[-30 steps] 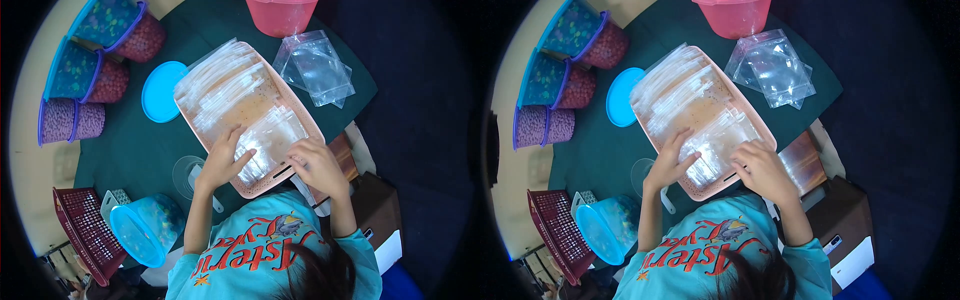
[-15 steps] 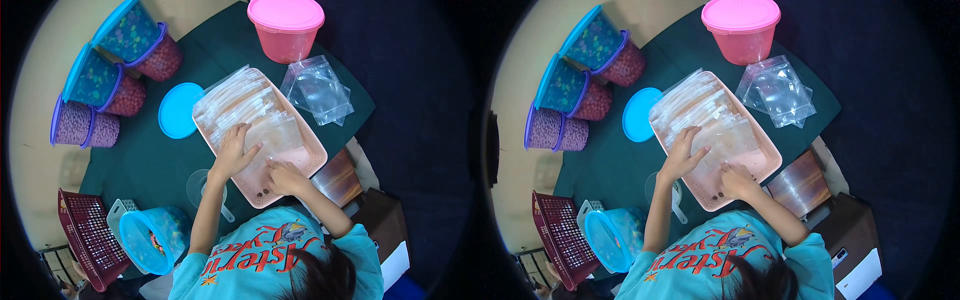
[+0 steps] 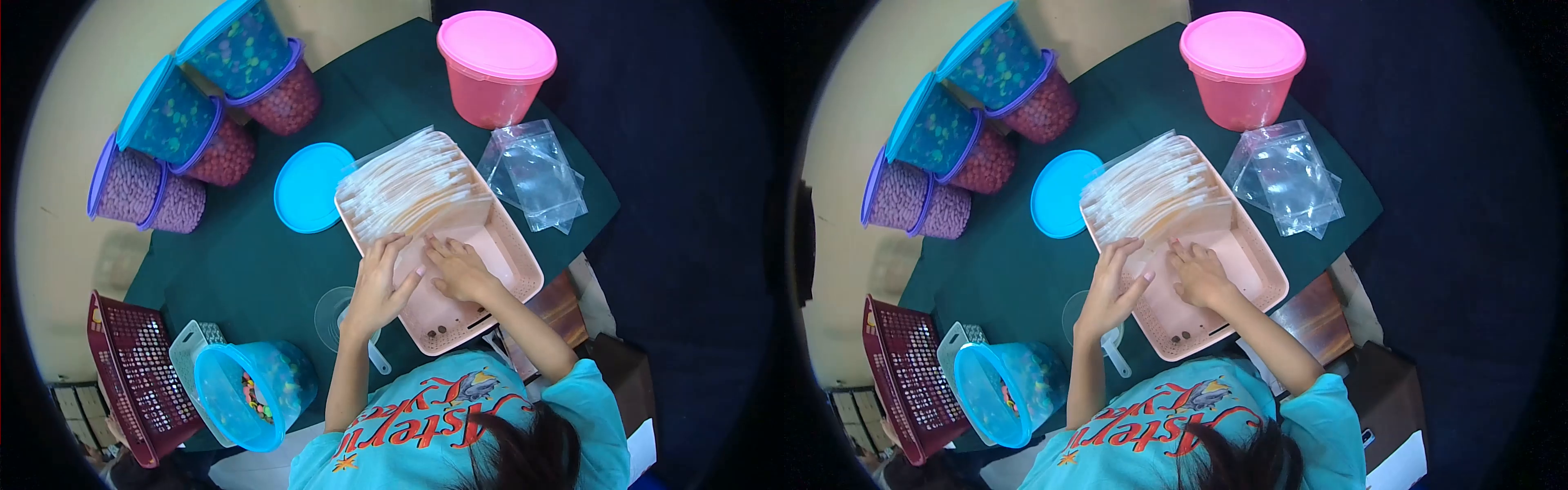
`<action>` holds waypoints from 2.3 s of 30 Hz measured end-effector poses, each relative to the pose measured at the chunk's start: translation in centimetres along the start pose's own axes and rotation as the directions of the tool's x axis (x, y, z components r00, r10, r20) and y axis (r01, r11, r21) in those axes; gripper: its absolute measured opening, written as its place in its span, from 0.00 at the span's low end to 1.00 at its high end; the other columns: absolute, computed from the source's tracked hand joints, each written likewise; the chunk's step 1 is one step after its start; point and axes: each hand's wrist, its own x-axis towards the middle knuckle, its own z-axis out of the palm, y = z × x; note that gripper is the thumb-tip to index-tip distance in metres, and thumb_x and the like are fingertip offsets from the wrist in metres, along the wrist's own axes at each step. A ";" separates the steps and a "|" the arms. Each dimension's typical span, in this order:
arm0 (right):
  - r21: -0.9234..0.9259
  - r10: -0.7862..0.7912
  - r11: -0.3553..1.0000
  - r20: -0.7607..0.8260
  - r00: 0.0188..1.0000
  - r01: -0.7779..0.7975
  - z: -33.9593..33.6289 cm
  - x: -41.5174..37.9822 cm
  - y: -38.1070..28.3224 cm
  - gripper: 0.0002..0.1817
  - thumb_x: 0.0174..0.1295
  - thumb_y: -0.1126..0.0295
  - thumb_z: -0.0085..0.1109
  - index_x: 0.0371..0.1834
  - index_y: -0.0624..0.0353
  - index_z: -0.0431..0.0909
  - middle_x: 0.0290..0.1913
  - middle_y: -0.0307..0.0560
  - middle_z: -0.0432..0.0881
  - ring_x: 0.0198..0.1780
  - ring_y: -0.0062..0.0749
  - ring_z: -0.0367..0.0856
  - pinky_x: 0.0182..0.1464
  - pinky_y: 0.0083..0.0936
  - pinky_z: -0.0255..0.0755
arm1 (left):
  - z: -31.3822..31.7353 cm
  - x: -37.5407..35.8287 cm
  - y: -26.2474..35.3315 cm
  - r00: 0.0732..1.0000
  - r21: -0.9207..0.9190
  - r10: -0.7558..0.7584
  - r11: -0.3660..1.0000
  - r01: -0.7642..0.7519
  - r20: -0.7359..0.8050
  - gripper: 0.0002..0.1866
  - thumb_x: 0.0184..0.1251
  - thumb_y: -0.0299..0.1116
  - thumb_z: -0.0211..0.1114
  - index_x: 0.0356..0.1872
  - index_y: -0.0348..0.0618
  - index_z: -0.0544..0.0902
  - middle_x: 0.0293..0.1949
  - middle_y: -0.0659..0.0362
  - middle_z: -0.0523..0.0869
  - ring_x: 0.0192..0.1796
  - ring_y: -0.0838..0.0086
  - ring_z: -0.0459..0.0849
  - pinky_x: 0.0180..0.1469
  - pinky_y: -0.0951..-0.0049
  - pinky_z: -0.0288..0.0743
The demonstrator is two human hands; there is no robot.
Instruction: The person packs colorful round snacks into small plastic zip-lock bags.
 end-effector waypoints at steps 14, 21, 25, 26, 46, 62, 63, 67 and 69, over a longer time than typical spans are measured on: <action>0.218 -0.057 0.970 -0.212 0.976 0.104 -2.9 -3.6 0.5 0.26 0.53 0.63 0.53 0.54 0.65 0.65 0.55 0.59 0.68 0.56 0.49 0.65 0.58 0.38 0.57 | 1.1 -1.2 -1.5 0.987 0.183 -0.041 0.981 0.070 -0.157 0.20 0.45 0.30 0.66 0.44 0.44 0.78 0.48 0.55 0.74 0.51 0.62 0.69 0.55 0.64 0.57; 0.261 0.019 0.965 -0.074 0.997 0.001 -3.3 -5.7 1.2 0.20 0.52 0.62 0.53 0.42 0.67 0.74 0.46 0.60 0.74 0.50 0.48 0.71 0.53 0.37 0.63 | 1.4 -1.0 -2.5 0.979 0.133 -0.056 0.988 0.084 -0.198 0.17 0.48 0.32 0.65 0.42 0.47 0.79 0.49 0.55 0.74 0.53 0.61 0.68 0.58 0.61 0.54; 0.237 0.104 0.963 0.104 0.989 -0.127 -2.8 -7.4 1.5 0.20 0.52 0.60 0.53 0.40 0.68 0.75 0.46 0.61 0.75 0.49 0.49 0.72 0.53 0.37 0.63 | 1.4 -1.0 -2.5 0.977 0.125 -0.062 0.988 0.089 -0.202 0.15 0.49 0.33 0.64 0.41 0.48 0.80 0.49 0.55 0.73 0.53 0.60 0.68 0.58 0.61 0.54; 0.224 0.100 0.968 0.058 0.993 -0.110 -1.9 -7.7 1.9 0.20 0.52 0.60 0.53 0.40 0.68 0.75 0.46 0.61 0.75 0.49 0.49 0.72 0.53 0.37 0.63 | 1.4 -1.0 -2.5 0.978 0.128 -0.056 0.988 0.083 -0.202 0.14 0.49 0.32 0.64 0.41 0.48 0.80 0.49 0.55 0.73 0.53 0.61 0.68 0.58 0.61 0.54; 0.338 0.069 0.936 0.093 0.993 -0.096 -2.4 -9.1 0.9 0.21 0.52 0.66 0.51 0.48 0.66 0.66 0.52 0.59 0.71 0.56 0.53 0.65 0.56 0.37 0.60 | 1.9 -1.0 -2.6 0.963 0.164 -0.061 0.981 0.107 -0.264 0.24 0.48 0.31 0.65 0.50 0.41 0.73 0.51 0.49 0.70 0.54 0.56 0.66 0.58 0.60 0.54; 0.259 0.097 0.961 -0.644 0.759 0.097 -3.7 -7.8 0.2 0.05 0.45 0.74 0.61 0.26 0.59 0.78 0.25 0.46 0.79 0.31 0.40 0.77 0.38 0.33 0.66 | -0.1 -11.5 -0.7 0.802 -0.099 -0.208 0.978 0.185 -0.560 0.18 0.50 0.27 0.62 0.45 0.39 0.75 0.51 0.49 0.71 0.54 0.58 0.68 0.56 0.62 0.61; 0.213 0.044 0.970 -0.632 0.774 0.118 -4.4 -8.3 0.0 0.05 0.45 0.74 0.61 0.27 0.58 0.78 0.22 0.45 0.77 0.30 0.39 0.75 0.38 0.31 0.64 | -0.1 -12.0 -0.8 0.790 -0.104 -0.204 0.979 0.176 -0.578 0.18 0.50 0.26 0.62 0.45 0.38 0.75 0.50 0.49 0.71 0.54 0.58 0.70 0.55 0.63 0.62; 0.154 -0.002 0.981 -0.594 0.804 0.117 -5.2 -9.7 -0.6 0.04 0.45 0.72 0.62 0.25 0.57 0.80 0.20 0.41 0.69 0.30 0.35 0.68 0.39 0.29 0.60 | -0.3 -13.2 0.1 0.787 -0.148 -0.244 0.970 0.195 -0.567 0.17 0.50 0.24 0.60 0.45 0.38 0.74 0.50 0.50 0.71 0.55 0.61 0.70 0.57 0.65 0.62; 0.140 -0.014 0.983 -0.586 0.810 0.118 -5.0 -10.1 -0.6 0.04 0.45 0.71 0.62 0.25 0.57 0.80 0.21 0.41 0.69 0.31 0.35 0.68 0.39 0.29 0.60 | 0.1 -13.5 0.1 0.794 -0.155 -0.249 0.968 0.195 -0.554 0.17 0.50 0.24 0.60 0.45 0.38 0.74 0.50 0.50 0.71 0.55 0.61 0.70 0.57 0.65 0.62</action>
